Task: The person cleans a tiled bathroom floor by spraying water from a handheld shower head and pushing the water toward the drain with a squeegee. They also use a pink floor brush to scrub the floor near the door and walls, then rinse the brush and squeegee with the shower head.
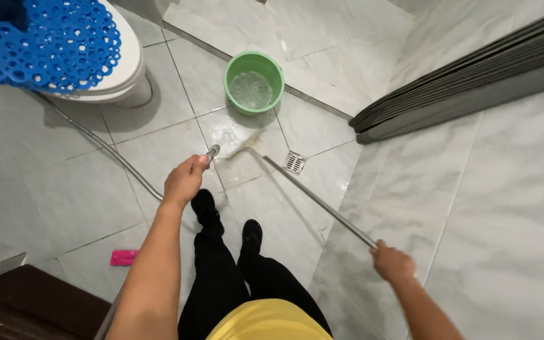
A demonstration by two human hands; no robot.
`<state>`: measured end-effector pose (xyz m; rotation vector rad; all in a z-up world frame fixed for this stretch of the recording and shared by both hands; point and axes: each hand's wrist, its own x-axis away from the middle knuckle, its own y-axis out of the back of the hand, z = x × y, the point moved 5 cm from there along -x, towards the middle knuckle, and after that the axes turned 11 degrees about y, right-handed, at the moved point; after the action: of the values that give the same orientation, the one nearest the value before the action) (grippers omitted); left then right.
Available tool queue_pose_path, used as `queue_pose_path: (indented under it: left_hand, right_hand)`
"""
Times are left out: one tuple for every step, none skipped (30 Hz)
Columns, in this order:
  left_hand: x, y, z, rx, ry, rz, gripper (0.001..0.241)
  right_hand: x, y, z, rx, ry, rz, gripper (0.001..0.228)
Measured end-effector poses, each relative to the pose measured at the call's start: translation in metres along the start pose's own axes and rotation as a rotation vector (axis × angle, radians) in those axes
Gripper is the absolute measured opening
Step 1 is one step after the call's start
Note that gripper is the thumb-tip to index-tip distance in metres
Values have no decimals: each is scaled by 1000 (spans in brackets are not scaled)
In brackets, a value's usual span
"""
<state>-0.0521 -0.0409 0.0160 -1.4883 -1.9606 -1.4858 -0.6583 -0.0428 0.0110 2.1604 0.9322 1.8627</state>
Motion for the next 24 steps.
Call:
queue_pose_path:
  left_hand:
    - [2,0,0,-7,-4,-9,51]
    - [4,1,0,-15,-8,-17,51]
    - [10,6,-3,-14,-9,-19,51]
    - [17,9,-4,-4,-11,-17,51]
    - [25,14,-6,6,-13,-15,52]
    - [29,16,-5,9,-14,-19,52]
    - [32,19,-3,-10,-9,-6,52]
    - [36,21,0,-30,-1,7,52]
    - [35,20,5,-29,1,4,52]
    - [34,19,13,-18,15,6,52]
    - [34,18,20,-6,29,7,52]
    - [31,18,25,-3,35,2,52]
    - [28,18,31,-15,47,9,53]
    - [24,17,37,-28,58,18,55]
    - [17,17,43,-28,64,15,55]
    - [12,14,50,-40,67,18,55]
    - [5,12,58,-51,71,21,55]
    - [6,14,57,-55,76,26,55]
    - [7,17,56,-53,75,49,57]
    - [9,21,55,-50,76,72,58]
    - [11,24,55,-55,82,77,58]
    - [11,26,52,-42,80,90,58]
    - [12,29,49,-29,77,103,58]
    - [4,24,56,-23,73,107,58]
  right_hand:
    - [8,11,-9,37,20,-2,52]
    - [16,21,-18,74,39,-3,58]
    - [17,27,-15,74,40,-7,58]
    - [19,31,-12,53,53,-43,62]
    - [21,35,-8,32,66,-79,65]
    - [31,48,14,33,68,-83,65]
    - [41,63,39,-3,109,-117,64]
    - [51,76,64,-40,151,-147,63]
    - [46,82,87,-38,154,-148,63]
    - [43,89,112,-55,217,-171,59]
    - [39,96,138,-72,280,-194,55]
    - [24,91,159,-68,287,-194,55]
    - [9,87,181,-54,330,-207,56]
    - [-6,82,205,-43,370,-218,57]
    - [-12,83,221,-42,376,-216,57]
    - [-18,81,235,-20,387,-200,57]
    - [-23,78,249,1,399,-184,57]
    - [-22,80,244,-1,399,-176,57]
    - [-22,81,236,54,346,-147,50]
    - [-19,81,229,110,294,-116,45]
    - [-21,71,206,108,295,-107,45]
    - [-23,64,178,72,235,-91,48]
    - [-24,56,150,36,174,-75,51]
    - [-22,44,119,41,168,-77,51]
